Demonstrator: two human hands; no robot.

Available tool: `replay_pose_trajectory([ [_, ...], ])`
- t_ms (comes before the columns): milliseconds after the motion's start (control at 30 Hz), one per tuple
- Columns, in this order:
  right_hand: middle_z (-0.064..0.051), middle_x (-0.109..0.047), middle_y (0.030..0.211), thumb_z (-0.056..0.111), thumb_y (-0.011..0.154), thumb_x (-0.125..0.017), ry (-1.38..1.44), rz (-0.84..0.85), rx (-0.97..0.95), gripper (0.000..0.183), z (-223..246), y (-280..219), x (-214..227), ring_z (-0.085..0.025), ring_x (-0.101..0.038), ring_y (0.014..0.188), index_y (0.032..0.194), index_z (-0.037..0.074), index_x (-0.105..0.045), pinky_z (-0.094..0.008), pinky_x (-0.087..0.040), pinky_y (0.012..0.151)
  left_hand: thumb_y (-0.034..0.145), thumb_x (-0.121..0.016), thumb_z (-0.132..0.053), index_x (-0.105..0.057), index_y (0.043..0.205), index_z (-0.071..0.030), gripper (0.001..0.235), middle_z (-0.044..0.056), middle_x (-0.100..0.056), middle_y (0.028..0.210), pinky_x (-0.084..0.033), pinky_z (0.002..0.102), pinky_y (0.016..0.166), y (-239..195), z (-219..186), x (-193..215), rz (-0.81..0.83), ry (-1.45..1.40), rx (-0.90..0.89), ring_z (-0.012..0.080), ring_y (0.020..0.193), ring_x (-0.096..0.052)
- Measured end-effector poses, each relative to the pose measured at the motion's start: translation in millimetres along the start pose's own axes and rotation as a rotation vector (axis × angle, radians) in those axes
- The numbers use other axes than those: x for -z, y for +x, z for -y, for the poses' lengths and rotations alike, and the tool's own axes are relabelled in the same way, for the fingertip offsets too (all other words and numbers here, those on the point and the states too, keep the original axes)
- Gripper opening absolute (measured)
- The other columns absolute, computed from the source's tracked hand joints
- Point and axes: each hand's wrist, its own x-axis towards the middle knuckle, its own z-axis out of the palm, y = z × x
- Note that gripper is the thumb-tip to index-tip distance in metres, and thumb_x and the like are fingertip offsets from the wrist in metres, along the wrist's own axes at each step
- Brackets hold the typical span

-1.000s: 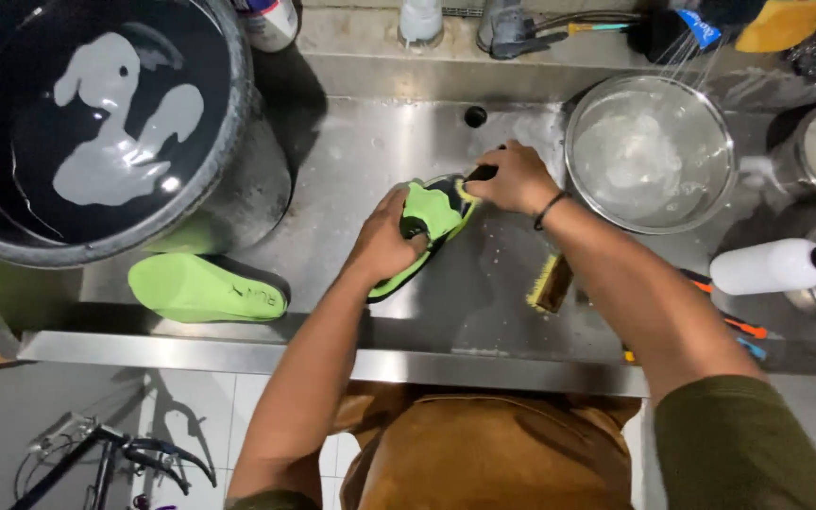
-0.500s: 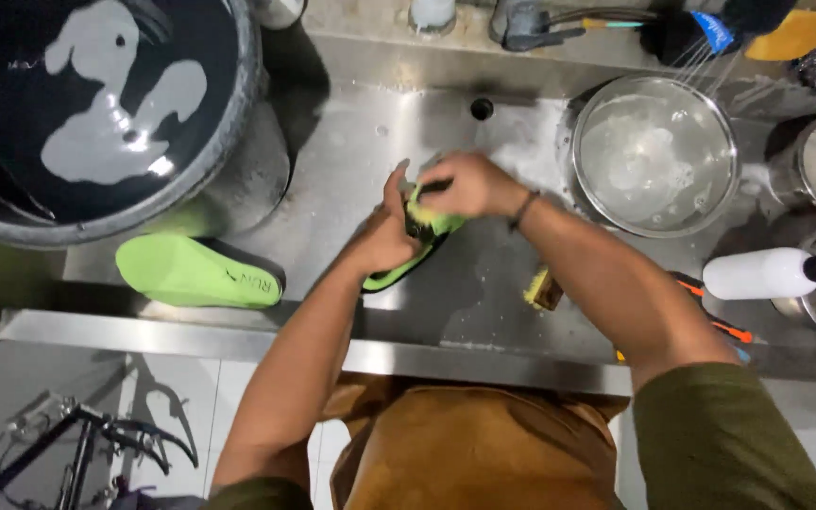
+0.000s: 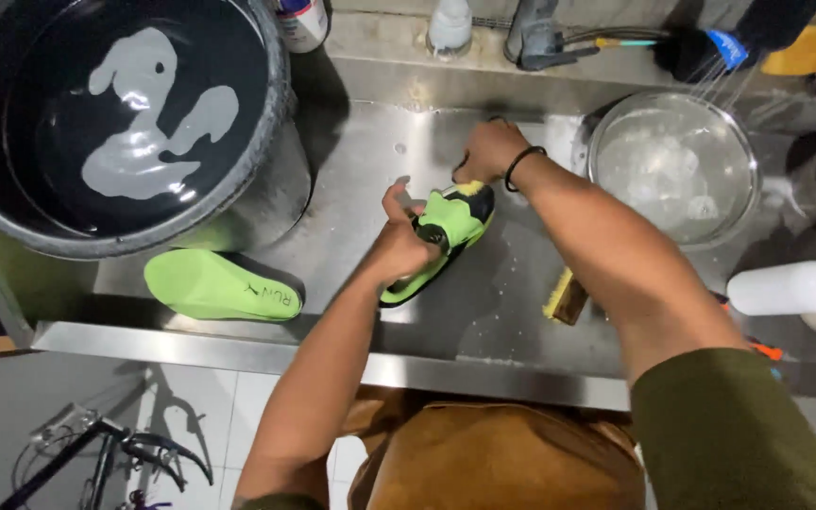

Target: The person is cleaning a black and neon green sneaker in a stainless steel sink using a sponge and soapy water, scrubbing the surfaces and rinsing.

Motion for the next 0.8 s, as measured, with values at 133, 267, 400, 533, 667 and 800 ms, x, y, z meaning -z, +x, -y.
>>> replay_pose_trajectory([
  [133,-0.008,-0.079,0.101,0.049,0.073,-0.076,0.153,0.156,0.104,0.045,53.3,-38.6,12.0,-0.035,-0.072,0.103,0.103,0.016,-0.081,-0.048,-0.057,0.091,0.077,-0.069,-0.009,0.009,0.155,-0.003,0.111,0.023,-0.045,0.147,-0.052,0.05,0.104,-4.9,-0.4,-6.2,-0.055,0.02,0.061,0.0424,0.132,-0.054],
  [267,-0.006,-0.064,0.055,0.046,0.079,-0.071,-0.157,0.117,0.084,0.037,9.1,22.1,-15.7,-0.023,-0.061,0.051,0.066,0.011,-0.075,-0.038,-0.055,0.056,0.073,-0.073,0.0,0.009,0.154,-0.001,0.115,0.03,-0.04,0.144,-0.051,0.049,0.106,33.9,47.6,-13.9,-0.127,-0.08,-0.026,0.0441,0.132,-0.051],
  [400,-0.007,-0.05,0.045,0.042,0.09,-0.072,-0.086,0.054,0.117,0.051,17.8,8.3,5.0,-0.023,-0.05,0.042,0.053,0.008,-0.062,-0.041,-0.051,0.056,0.072,-0.071,-0.004,0.002,0.153,-0.006,0.108,0.024,-0.035,0.145,-0.047,0.045,0.111,28.1,42.0,-17.7,-0.148,-0.101,0.017,0.039,0.136,-0.046],
  [533,-0.015,-0.066,0.075,0.046,0.08,-0.065,-0.101,-0.009,0.187,0.041,15.2,-3.1,-17.3,-0.04,-0.061,0.084,0.075,0.005,-0.07,-0.057,-0.05,0.083,0.069,-0.076,-0.007,-0.009,0.149,-0.004,0.105,0.027,-0.028,0.147,-0.044,0.05,0.112,25.3,38.3,-17.1,-0.215,-0.017,-0.011,0.0436,0.139,-0.043],
  [667,-0.021,-0.071,0.076,0.037,0.077,-0.07,-0.226,-0.213,0.028,0.033,-44.5,29.4,-27.5,-0.048,-0.065,0.108,0.067,0.006,-0.074,-0.068,-0.035,0.11,0.068,-0.071,-0.004,-0.031,0.139,0.0,0.081,0.023,-0.033,0.14,-0.044,0.05,0.112,20.6,34.9,-15.7,-0.218,0.132,-0.125,0.0412,0.135,-0.043],
  [800,-0.019,-0.07,0.098,0.04,0.079,-0.08,0.02,-0.71,0.13,0.042,-89.5,-84.0,3.8,-0.043,-0.068,0.103,0.112,0.013,-0.08,-0.049,-0.053,0.089,0.076,-0.075,-0.016,-0.049,0.133,-0.013,0.062,0.013,-0.05,0.121,-0.043,0.049,0.099,31.2,55.6,-31.3,-0.271,0.727,-0.296,0.0364,0.121,-0.051],
])
